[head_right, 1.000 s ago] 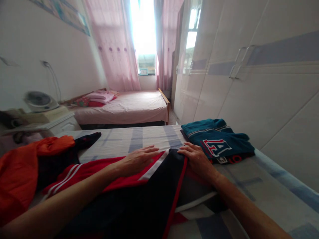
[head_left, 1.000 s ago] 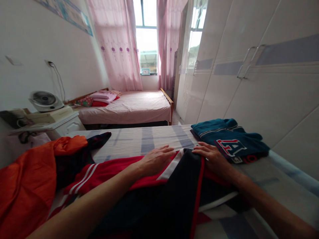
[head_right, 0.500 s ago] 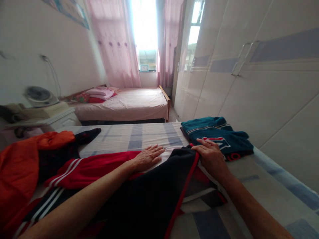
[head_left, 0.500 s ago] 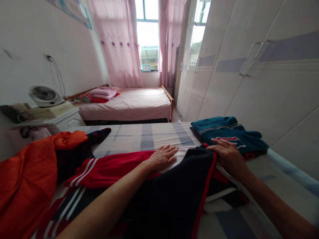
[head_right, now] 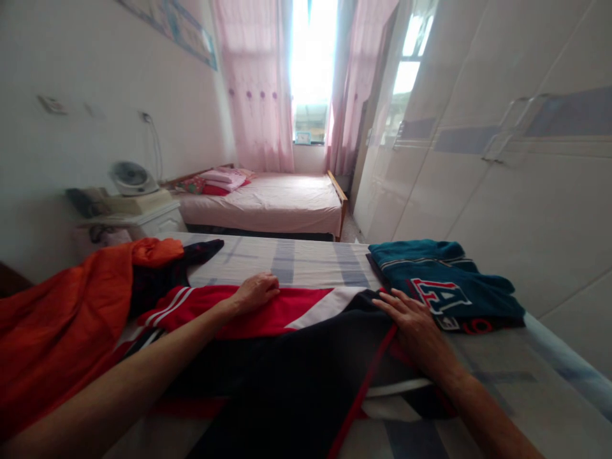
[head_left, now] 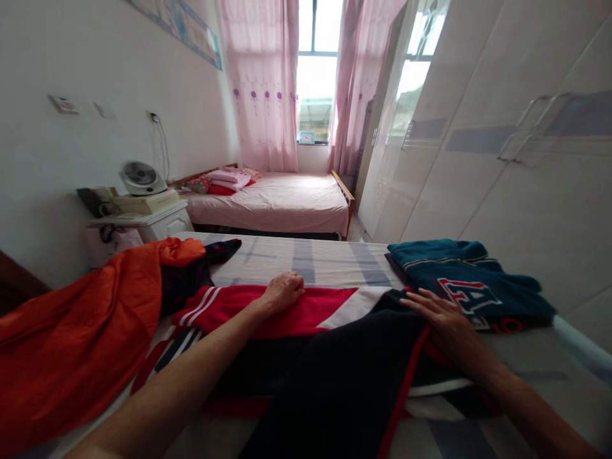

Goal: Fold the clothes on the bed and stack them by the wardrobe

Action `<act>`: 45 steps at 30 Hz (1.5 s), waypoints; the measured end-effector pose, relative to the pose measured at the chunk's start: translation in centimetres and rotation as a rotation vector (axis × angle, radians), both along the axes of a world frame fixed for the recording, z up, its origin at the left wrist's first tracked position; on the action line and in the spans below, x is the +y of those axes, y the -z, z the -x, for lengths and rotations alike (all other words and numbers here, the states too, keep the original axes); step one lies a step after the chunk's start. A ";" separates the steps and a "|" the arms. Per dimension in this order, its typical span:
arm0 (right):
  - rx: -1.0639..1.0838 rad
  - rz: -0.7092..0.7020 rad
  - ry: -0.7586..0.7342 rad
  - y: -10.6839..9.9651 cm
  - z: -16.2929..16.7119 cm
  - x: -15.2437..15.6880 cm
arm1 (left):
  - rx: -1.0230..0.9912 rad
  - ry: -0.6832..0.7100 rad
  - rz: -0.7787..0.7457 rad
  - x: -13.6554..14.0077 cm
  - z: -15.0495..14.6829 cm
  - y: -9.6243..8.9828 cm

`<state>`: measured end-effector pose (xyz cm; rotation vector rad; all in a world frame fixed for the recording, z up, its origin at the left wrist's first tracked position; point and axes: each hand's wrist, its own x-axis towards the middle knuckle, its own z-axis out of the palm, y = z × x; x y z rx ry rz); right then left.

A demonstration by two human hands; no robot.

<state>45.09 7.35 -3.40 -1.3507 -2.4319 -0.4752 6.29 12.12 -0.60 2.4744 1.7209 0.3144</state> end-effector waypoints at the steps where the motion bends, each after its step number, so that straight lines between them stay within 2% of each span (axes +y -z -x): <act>1: 0.003 0.009 -0.009 0.6 -0.3 0.1 | 0.002 -0.027 -0.007 0.0 -0.1 0.3; 5: 0.030 0.016 -0.049 2.6 -2.2 1.1 | -0.009 -0.112 -0.032 -0.2 -0.6 0.5; 7: 0.053 0.004 -0.076 3.2 -3.1 1.6 | -0.017 -0.136 -0.034 -0.8 0.6 -0.1; 11: 0.075 -0.018 -0.110 3.5 -3.6 1.9 | 0.001 -0.252 -0.036 -3.7 6.9 -1.6; 15: 0.112 -0.079 -0.134 3.5 -3.2 1.8 | 0.045 -0.502 -0.020 -6.6 14.4 -2.1; 18: 0.113 -0.098 -0.143 3.7 -3.3 2.0 | 0.015 -0.565 -0.001 -7.3 17.1 -1.8; 25: 0.023 -0.045 -0.097 3.7 -3.5 1.9 | -0.097 -0.723 -0.143 -6.7 18.0 -1.0; 32: -0.092 -0.097 -0.033 2.9 -2.4 1.0 | -0.168 -0.556 -0.122 -6.9 17.8 -0.5; 36: -0.081 -0.123 -0.004 3.0 -1.8 0.5 | -0.167 -0.601 -0.168 -6.0 17.6 0.2; 40: -0.068 -0.128 0.016 3.0 -1.3 0.2 | -0.074 -0.607 -0.226 -5.7 16.9 0.4; 43: -0.047 -0.118 0.016 3.1 -1.2 0.1 | 0.003 -0.524 -0.279 -6.5 15.6 -0.2; 45: -0.022 -0.104 0.028 3.1 -1.0 0.0 | 0.049 -0.415 -0.304 -7.3 15.0 -0.5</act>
